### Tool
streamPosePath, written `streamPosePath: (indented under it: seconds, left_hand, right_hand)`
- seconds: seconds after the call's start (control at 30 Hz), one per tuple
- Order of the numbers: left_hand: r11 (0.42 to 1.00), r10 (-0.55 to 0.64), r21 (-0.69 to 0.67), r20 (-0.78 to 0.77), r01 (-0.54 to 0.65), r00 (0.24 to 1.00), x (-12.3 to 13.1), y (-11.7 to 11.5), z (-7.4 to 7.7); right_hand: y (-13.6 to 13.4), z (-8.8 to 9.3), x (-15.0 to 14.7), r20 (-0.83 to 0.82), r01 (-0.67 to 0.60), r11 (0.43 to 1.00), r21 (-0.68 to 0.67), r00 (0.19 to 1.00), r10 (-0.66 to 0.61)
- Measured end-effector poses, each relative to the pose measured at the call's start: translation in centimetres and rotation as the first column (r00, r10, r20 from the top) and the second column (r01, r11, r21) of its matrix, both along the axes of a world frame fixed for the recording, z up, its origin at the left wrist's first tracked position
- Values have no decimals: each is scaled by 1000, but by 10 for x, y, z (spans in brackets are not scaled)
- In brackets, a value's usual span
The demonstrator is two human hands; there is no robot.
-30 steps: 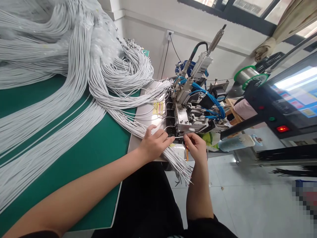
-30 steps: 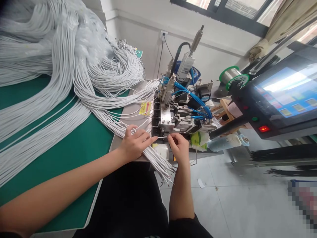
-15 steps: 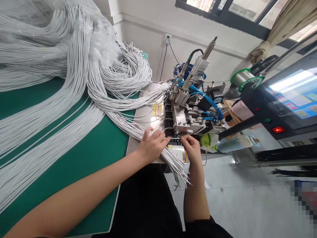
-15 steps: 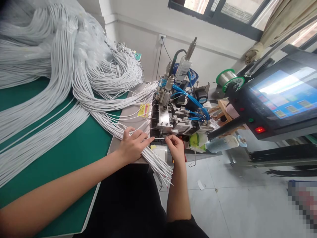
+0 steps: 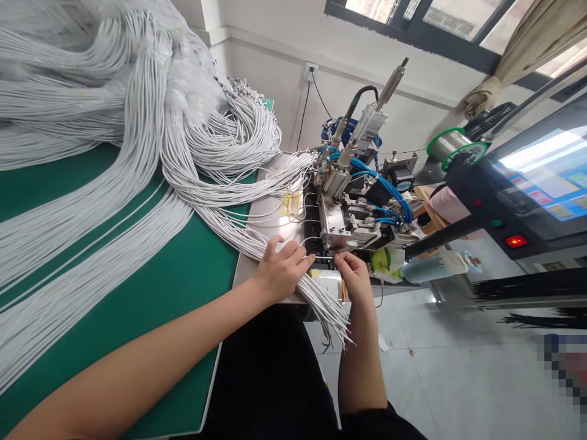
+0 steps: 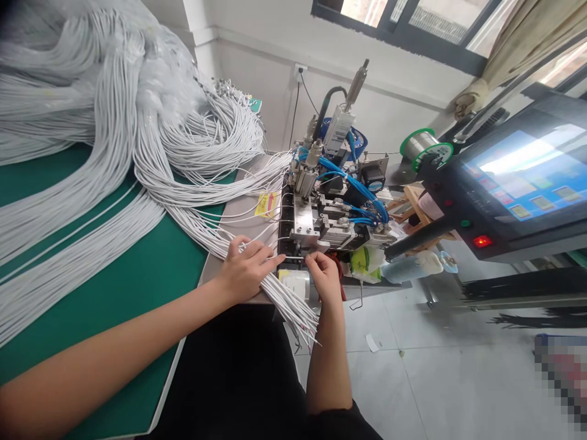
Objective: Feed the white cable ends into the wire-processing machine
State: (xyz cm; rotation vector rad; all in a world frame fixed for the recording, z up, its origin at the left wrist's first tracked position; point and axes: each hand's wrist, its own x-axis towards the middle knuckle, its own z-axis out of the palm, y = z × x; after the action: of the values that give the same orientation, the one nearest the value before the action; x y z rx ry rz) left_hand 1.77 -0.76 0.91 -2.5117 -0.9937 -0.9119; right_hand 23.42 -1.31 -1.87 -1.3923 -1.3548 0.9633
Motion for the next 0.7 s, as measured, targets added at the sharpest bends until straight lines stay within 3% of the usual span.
streamPosePath:
  seconds: [0.17,0.47,0.7]
  left_hand:
    - [999,4,-39,0,-4,1000,1,1,-1]
    - [1000,30,-11,12,-30,999,3,0,-1]
    - [999,44,17,19,-44,999,2,0,-3]
  right_hand:
    - [1,-8,0,-139,-8,995,-102,990,-6]
    - [3,-19,-4,-236,20,986,-168,970,-60]
    - [-24,-5,9,-69,11,994,-111,997,-19]
